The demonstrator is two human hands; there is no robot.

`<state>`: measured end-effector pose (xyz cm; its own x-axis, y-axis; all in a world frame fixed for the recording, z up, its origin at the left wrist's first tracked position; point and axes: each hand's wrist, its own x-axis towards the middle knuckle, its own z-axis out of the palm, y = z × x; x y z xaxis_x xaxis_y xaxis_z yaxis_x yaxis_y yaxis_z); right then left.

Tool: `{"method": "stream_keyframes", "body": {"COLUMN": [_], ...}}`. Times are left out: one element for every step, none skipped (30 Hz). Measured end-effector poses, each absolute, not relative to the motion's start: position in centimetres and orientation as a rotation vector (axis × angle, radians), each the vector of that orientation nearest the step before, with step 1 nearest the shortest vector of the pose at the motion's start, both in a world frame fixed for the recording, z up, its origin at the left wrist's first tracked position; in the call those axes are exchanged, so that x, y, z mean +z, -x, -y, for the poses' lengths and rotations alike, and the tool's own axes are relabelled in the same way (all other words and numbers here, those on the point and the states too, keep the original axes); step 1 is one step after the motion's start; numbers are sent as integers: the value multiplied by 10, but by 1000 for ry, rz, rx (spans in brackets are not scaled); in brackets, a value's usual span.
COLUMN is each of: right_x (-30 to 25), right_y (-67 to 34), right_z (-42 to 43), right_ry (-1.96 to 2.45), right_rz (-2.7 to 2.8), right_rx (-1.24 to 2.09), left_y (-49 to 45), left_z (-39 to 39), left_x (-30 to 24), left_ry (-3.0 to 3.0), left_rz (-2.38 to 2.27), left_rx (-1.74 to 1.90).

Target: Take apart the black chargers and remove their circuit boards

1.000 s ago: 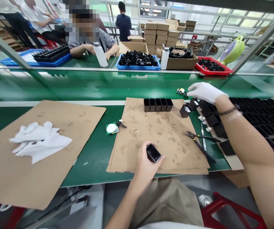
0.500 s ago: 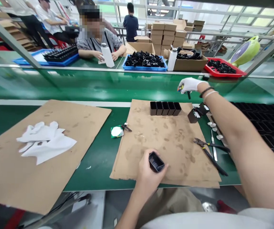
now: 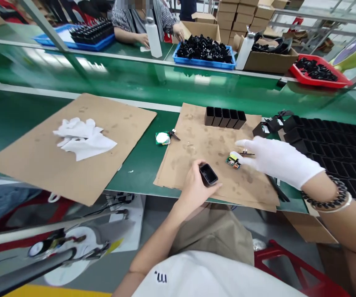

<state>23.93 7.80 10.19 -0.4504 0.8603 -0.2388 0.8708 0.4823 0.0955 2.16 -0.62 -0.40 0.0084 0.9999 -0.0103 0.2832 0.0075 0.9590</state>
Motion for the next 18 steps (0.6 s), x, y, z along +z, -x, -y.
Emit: {"method": "stream_keyframes", "body": {"right_x": [104, 104, 100, 94, 87, 81, 76, 73, 72, 74, 77, 81, 84, 87, 88, 87, 84, 81], "right_y": [-230, -220, -209, -199, -191, -184, -182, -182, -186, -192, -200, -208, -217, -225, -233, -239, -244, -248], "right_z": [-77, -78, -80, -83, -87, -93, -98, -104, -108, -111, -112, -111, -108, -103, -96, -89, -81, -72], "right_ry": [-1591, -1680, -1746, -1804, -1868, -1910, -1933, -1940, -1935, -1926, -1919, -1919, -1915, -1923, -1931, -1930, -1918, -1890], "right_rz": [-2363, -2262, -2184, -2134, -2095, -2079, -2077, -2092, -2118, -2145, -2173, -2200, -2225, -2245, -2250, -2236, -2204, -2156], "right_rx": [-83, -123, -162, -183, -190, -192, -203, -220, -246, -279, -325, -390, -460, -612, -836, -1089, -1359, -1626], "left_y": [-21, -20, -19, -19, -18, -18, -17, -17, -16, -15, -14, -13, -12, -12, -11, -11, -10, -10], "left_z": [8, 9, 10, 10, 10, 10, 9, 9, 8, 8, 8, 8, 9, 10, 11, 13, 15, 18], "left_x": [-4, -4, -4, -5, -6, -7, -8, -9, -9, -10, -10, -10, -10, -8, -6, -3, 1, 7], "left_ry": [-1429, -1441, -1451, -1462, -1473, -1485, -1495, -1502, -1504, -1505, -1500, -1485, -1458, -1420, -1381, -1346, -1323, -1317], "left_rz": [-1428, -1446, -1466, -1483, -1493, -1493, -1486, -1476, -1465, -1453, -1435, -1403, -1353, -1294, -1231, -1174, -1131, -1104], "left_rx": [1038, 1037, 1042, 1051, 1063, 1078, 1092, 1101, 1109, 1116, 1130, 1150, 1177, 1210, 1238, 1258, 1269, 1272]}}
